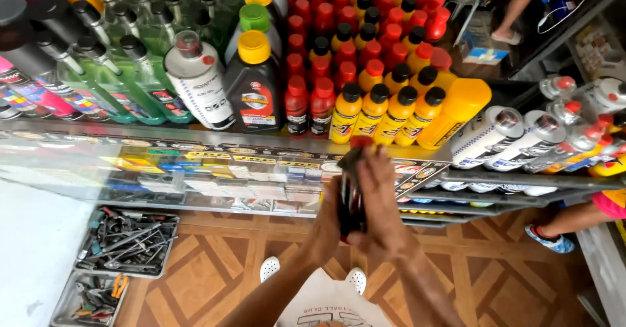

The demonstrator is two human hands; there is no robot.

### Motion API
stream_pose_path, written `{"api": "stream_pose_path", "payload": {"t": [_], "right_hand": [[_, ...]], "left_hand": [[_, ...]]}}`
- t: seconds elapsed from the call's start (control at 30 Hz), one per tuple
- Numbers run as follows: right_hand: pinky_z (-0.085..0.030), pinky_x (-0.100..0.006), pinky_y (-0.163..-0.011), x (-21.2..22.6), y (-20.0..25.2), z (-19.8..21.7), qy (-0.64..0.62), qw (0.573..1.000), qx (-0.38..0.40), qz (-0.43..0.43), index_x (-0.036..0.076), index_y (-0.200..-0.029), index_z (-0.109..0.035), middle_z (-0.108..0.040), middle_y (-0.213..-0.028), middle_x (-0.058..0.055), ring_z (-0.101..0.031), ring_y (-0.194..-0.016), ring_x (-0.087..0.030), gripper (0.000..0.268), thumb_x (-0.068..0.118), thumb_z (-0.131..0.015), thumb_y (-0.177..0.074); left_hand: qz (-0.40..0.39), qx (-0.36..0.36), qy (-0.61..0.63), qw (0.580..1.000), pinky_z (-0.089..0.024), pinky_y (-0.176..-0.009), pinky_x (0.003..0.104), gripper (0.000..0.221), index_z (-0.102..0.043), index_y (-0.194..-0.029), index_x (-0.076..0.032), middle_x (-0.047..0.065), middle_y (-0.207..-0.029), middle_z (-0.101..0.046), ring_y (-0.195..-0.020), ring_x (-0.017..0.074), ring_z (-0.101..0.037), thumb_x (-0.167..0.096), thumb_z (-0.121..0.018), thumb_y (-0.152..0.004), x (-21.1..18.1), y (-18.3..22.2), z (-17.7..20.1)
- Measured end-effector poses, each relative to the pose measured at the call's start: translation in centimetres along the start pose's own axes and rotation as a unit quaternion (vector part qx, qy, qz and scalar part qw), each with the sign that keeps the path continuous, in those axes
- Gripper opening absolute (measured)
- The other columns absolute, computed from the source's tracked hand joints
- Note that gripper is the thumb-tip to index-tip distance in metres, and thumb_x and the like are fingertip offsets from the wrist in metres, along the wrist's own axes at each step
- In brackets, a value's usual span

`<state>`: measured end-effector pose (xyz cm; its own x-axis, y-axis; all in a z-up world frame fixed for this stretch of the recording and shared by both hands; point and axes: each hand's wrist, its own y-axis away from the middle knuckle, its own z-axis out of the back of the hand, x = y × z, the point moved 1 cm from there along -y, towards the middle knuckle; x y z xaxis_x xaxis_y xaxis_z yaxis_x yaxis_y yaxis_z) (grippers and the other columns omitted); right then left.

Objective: Wiping down and cleaning bottles of motor oil and other motorcycle fluids on a display shelf.

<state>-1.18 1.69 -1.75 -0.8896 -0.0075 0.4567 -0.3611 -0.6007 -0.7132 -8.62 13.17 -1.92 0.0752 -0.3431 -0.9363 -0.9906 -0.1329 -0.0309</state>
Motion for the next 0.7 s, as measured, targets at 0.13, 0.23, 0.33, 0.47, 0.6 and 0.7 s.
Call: {"api": "stream_pose_path", "payload": {"t": [0.13, 0.23, 0.33, 0.47, 0.6, 0.7], "right_hand": [[-0.013, -0.066, -0.123, 1.6, 4.4, -4.2, 0.081, 0.986, 0.142, -0.004, -0.006, -0.145, -0.05, -0.038, -0.158, -0.021, -0.023, -0.153, -0.046, 0.099, 0.073, -0.045, -0.086], [-0.007, -0.063, -0.125, 1.0, 4.0, -5.0, 0.031, 0.992, 0.123, -0.024, -0.009, -0.148, -0.044, -0.031, -0.163, -0.025, -0.02, -0.155, -0.05, 0.094, 0.069, -0.04, -0.095], [-0.004, -0.059, -0.136, 1.2, 0.8, -3.5, 0.045, 0.999, 0.024, 0.005, 0.003, -0.165, -0.016, -0.01, -0.175, -0.018, -0.006, -0.165, -0.036, 0.084, 0.046, -0.041, -0.098], [-0.004, -0.067, -0.134, 1.1, 0.1, -2.7, 0.062, 0.997, -0.008, -0.047, 0.0, -0.163, -0.02, -0.011, -0.173, -0.022, -0.003, -0.163, -0.045, 0.091, 0.05, -0.04, -0.089], [-0.01, -0.065, -0.13, 2.9, 4.0, -4.2, -0.051, 0.996, 0.064, -0.044, -0.01, -0.153, -0.036, -0.022, -0.167, -0.024, -0.007, -0.16, -0.05, 0.091, 0.059, -0.046, -0.096], [-0.003, -0.066, -0.131, 0.8, 6.5, -4.1, 0.024, 0.996, 0.071, -0.053, -0.002, -0.162, -0.021, -0.015, -0.172, -0.023, -0.006, -0.162, -0.043, 0.086, 0.054, -0.039, -0.099]], "left_hand": [[0.056, -0.072, 0.129, 0.987, -0.042, -0.102, 0.033, 0.1, -0.04, -0.158, -0.007, 0.012, -0.147, -0.056, -0.124, 0.0237, -0.054, -0.074, -0.014, -0.088, -1.7, -0.6, 3.3], [-0.019, -0.065, 0.133, 0.989, -0.039, -0.105, 0.038, 0.09, -0.038, -0.146, -0.003, 0.014, -0.141, -0.056, -0.12, 0.024, -0.053, -0.072, -0.013, -0.092, -2.3, -0.8, 4.0], [0.013, -0.041, 0.043, 0.998, -0.036, -0.113, 0.038, 0.076, -0.044, -0.142, -0.004, 0.01, -0.142, -0.053, -0.124, 0.0178, -0.049, -0.059, -0.011, -0.101, -1.5, 0.1, 3.2], [-0.04, -0.014, -0.029, 0.999, -0.045, -0.085, 0.034, 0.072, -0.041, -0.136, -0.002, 0.01, -0.114, -0.056, -0.095, 0.0144, -0.05, -0.06, -0.015, -0.102, -1.7, -0.1, 2.3], [-0.022, -0.076, 0.178, 0.981, -0.046, -0.092, 0.034, 0.062, -0.051, -0.127, -0.004, 0.011, -0.115, -0.061, -0.099, 0.0165, -0.054, -0.057, -0.03, -0.103, -0.5, -1.2, 2.4], [-0.053, -0.036, 0.11, 0.992, -0.053, -0.09, 0.041, 0.09, -0.046, -0.136, 0.001, 0.016, -0.114, -0.064, -0.101, 0.0227, -0.062, -0.075, -0.029, -0.092, 0.0, -0.7, 1.4]]}}
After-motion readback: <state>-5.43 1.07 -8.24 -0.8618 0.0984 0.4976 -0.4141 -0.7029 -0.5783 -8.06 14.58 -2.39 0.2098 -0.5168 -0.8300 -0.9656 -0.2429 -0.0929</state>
